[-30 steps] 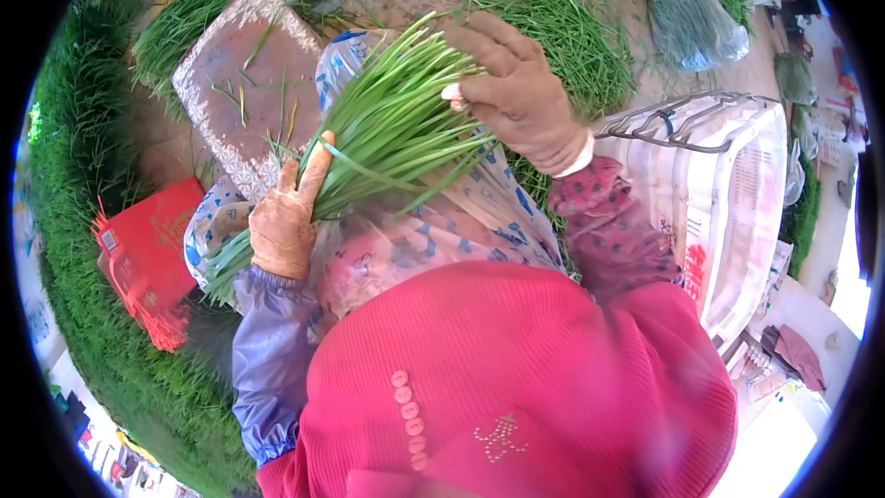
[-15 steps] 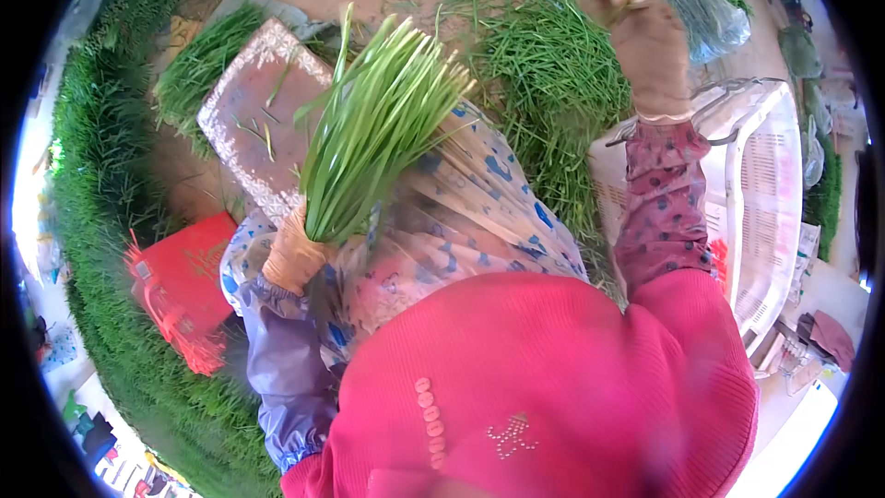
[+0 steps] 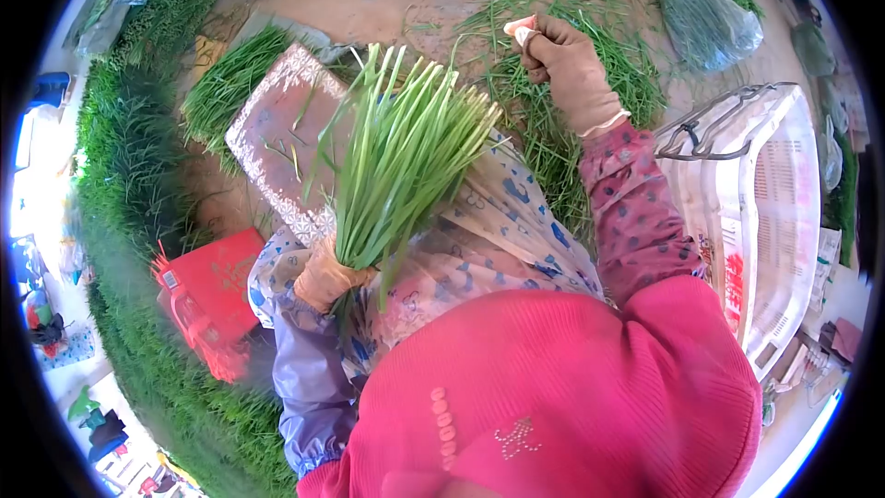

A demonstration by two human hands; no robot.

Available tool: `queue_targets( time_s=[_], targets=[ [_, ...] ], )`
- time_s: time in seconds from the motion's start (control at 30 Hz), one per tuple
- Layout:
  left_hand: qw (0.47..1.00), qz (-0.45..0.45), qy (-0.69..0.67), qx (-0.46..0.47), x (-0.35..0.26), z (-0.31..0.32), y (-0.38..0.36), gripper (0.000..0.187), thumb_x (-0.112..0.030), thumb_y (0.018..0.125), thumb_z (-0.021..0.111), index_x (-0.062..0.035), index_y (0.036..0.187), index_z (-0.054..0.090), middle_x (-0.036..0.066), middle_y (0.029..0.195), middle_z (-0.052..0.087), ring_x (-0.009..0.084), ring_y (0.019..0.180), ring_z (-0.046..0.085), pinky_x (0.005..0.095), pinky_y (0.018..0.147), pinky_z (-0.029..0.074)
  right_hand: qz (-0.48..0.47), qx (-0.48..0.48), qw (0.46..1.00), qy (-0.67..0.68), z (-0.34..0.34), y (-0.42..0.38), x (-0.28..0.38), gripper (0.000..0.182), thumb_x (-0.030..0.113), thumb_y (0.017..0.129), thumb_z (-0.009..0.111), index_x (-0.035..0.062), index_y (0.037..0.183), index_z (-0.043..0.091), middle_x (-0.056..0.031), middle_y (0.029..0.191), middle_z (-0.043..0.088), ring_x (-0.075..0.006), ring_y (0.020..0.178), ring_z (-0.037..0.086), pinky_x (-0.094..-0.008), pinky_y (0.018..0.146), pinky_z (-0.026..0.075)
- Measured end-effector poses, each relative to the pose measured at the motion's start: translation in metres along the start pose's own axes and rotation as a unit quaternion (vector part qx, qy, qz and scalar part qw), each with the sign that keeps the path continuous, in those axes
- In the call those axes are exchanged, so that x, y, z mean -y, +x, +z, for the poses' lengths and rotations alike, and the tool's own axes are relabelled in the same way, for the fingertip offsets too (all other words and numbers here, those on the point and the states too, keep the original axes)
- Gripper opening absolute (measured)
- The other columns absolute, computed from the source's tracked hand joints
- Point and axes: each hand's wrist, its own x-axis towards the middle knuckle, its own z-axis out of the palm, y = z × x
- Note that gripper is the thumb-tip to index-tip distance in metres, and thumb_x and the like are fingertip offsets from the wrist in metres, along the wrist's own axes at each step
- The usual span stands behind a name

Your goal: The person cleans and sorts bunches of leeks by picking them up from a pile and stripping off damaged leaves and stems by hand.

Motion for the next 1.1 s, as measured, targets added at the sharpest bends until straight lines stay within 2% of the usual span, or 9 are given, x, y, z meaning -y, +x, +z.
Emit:
queue_targets(
  time_s=[0.33,0.4,0.43,0.57,0.7,0.8,0.93,1.0,1.1],
  targets=[
    [0.998,-0.043,-0.033,-0.018,-0.013,0.005,0.002,0.036,-0.005,0.070,0.076,-0.0044,0.104,0.065,0.007,0.091,0.068,0.0186,0.078,0.062,0.0337,0.071,0.051,-0.092,0.113,0.953,-0.265,0.038,0.000,0.012,0.018,0.020,0.091,0.064,0.0082,0.101,0.071,0.0012,0.075,0.064,-0.0058,0.068,0.055,-0.0229,0.063,0.045],
    [0.997,-0.051,-0.060,0.011,-0.008,0.000,-0.002,0.034,-0.006,0.070,0.076,-0.0038,0.103,0.065,0.008,0.092,0.069,0.0215,0.080,0.063,0.0343,0.072,0.051,-0.058,-0.142,0.953,-0.260,0.017,0.021,0.011,0.020,0.022,0.088,0.067,0.0098,0.103,0.071,0.0027,0.072,0.061,-0.0066,0.067,0.053,-0.0236,0.060,0.044],
    [0.996,0.079,0.033,-0.032,0.014,0.004,-0.001,0.036,-0.008,0.070,0.076,-0.0046,0.104,0.066,0.009,0.092,0.069,0.0241,0.081,0.064,0.0359,0.074,0.051,-0.098,-0.183,0.958,-0.199,0.000,0.025,0.019,0.024,0.025,0.086,0.067,0.0059,0.100,0.071,-0.0006,0.073,0.064,-0.0096,0.068,0.056,-0.0266,0.063,0.047],
    [0.999,0.042,-0.022,-0.012,0.022,0.003,-0.004,0.040,-0.012,0.071,0.078,-0.0072,0.109,0.067,0.009,0.098,0.069,0.0268,0.086,0.064,0.0369,0.080,0.051,-0.191,-0.270,0.923,-0.197,-0.072,0.036,0.022,0.022,0.007,0.087,0.058,0.0079,0.106,0.070,-0.0082,0.083,0.069,-0.0170,0.069,0.065,-0.0282,0.063,0.050],
    [0.995,-0.033,-0.088,0.027,0.011,-0.001,-0.002,0.039,-0.011,0.071,0.077,-0.0056,0.108,0.066,0.009,0.100,0.069,0.0257,0.089,0.064,0.0363,0.081,0.051,0.033,0.023,0.949,-0.314,-0.048,-0.019,0.012,0.036,0.027,0.085,0.070,0.0133,0.119,0.067,0.0030,0.087,0.063,-0.0083,0.072,0.053,-0.0248,0.063,0.045],
    [0.990,-0.024,-0.140,0.024,0.010,0.000,0.000,0.039,-0.010,0.071,0.076,-0.0058,0.108,0.066,0.010,0.099,0.069,0.0259,0.089,0.064,0.0365,0.081,0.051,0.097,0.239,0.910,-0.323,-0.012,-0.046,-0.021,0.069,0.026,0.082,0.071,0.0041,0.141,0.043,-0.0236,0.143,0.045,-0.0320,0.135,0.041,-0.0391,0.114,0.032],
    [0.992,-0.061,-0.106,0.024,0.012,-0.002,-0.003,0.037,-0.009,0.072,0.073,-0.0072,0.108,0.067,0.010,0.101,0.068,0.0275,0.089,0.064,0.0371,0.079,0.051,0.062,0.185,0.972,-0.131,0.012,-0.057,-0.063,0.042,0.013,0.088,0.068,-0.0003,0.127,0.058,-0.0033,0.096,0.063,-0.0061,0.068,0.051,-0.0225,0.060,0.043],
    [0.996,0.075,0.055,0.017,0.023,-0.002,0.000,0.035,-0.009,0.073,0.071,-0.0079,0.108,0.067,0.010,0.103,0.067,0.0290,0.089,0.063,0.0377,0.080,0.051,0.023,0.168,0.967,-0.192,-0.001,-0.049,-0.055,0.035,0.016,0.087,0.068,0.0035,0.120,0.064,-0.0070,0.097,0.067,-0.0108,0.076,0.058,-0.0234,0.068,0.047],
    [0.998,0.000,-0.027,0.055,0.032,0.000,0.001,0.034,-0.009,0.074,0.069,-0.0080,0.108,0.067,0.010,0.104,0.066,0.0293,0.089,0.063,0.0375,0.080,0.051,-0.136,0.081,0.939,-0.304,-0.030,-0.030,-0.053,0.024,0.015,0.089,0.066,0.0060,0.110,0.070,-0.0058,0.090,0.068,-0.0109,0.078,0.061,-0.0233,0.070,0.048]
  ],
)
